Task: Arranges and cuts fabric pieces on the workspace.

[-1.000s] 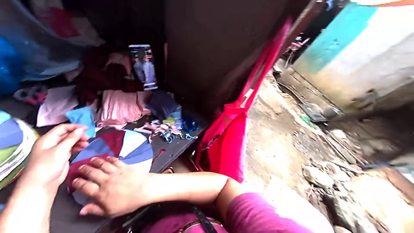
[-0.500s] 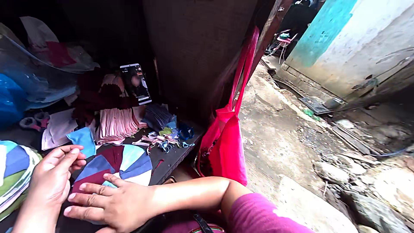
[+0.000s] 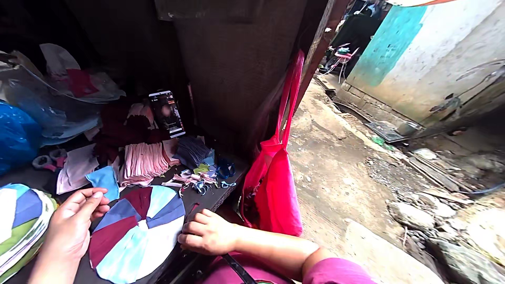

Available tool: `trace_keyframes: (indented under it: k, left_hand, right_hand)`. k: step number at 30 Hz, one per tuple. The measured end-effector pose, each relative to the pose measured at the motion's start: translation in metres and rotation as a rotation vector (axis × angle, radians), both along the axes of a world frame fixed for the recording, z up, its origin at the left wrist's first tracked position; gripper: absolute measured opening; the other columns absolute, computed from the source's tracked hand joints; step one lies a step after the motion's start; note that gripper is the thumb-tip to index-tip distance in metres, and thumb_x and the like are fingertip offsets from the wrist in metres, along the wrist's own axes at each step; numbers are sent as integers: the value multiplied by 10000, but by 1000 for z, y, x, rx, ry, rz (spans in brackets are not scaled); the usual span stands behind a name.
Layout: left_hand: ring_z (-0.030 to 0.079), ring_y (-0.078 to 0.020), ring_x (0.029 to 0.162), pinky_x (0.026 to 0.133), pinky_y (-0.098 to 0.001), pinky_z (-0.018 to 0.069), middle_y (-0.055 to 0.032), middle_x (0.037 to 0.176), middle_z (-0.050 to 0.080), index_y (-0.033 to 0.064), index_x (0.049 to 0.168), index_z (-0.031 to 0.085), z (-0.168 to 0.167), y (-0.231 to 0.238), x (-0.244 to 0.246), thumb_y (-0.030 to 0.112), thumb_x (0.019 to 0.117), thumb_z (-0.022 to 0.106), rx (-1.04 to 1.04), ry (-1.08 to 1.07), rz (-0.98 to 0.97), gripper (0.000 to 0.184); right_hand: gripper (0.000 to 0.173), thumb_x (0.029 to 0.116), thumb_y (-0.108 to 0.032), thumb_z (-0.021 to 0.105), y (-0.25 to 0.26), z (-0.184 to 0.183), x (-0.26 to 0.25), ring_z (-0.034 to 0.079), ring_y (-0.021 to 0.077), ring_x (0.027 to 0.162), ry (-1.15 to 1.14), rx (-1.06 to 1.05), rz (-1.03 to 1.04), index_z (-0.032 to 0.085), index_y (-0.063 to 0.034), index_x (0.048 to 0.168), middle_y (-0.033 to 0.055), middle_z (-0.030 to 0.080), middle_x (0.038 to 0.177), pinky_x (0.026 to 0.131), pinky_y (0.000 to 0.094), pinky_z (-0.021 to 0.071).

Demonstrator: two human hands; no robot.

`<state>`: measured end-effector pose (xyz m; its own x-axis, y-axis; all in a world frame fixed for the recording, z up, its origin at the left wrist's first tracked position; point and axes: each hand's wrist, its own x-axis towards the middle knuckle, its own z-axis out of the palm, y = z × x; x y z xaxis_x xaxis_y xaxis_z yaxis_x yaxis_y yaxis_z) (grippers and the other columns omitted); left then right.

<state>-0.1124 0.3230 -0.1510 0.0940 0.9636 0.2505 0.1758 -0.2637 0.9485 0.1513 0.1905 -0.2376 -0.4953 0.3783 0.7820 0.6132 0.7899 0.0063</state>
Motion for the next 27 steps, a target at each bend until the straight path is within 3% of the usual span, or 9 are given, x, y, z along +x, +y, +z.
trace_keyframes:
  k: [16,27]
  left_hand:
    - [617,47,647,626,-118,528,128,752,631,98,1033,610,2,-1,-1,108,1025,501,9,18,29,109]
    - [619,45,658,637,-115,527,120,764,632,94,1041,607,1,-3,0,82,1023,505,5,14,27,105]
  right_hand:
    - [144,954,-238,695,-1,-6,-14,685,279,948,99,-14,-31,734,-101,927,99,727,971,820,405,537]
    - [153,958,-231,681,-7,-6,-21,677,261,906,143,-2,-71,726,-101,892,80,714,912,809,383,528]
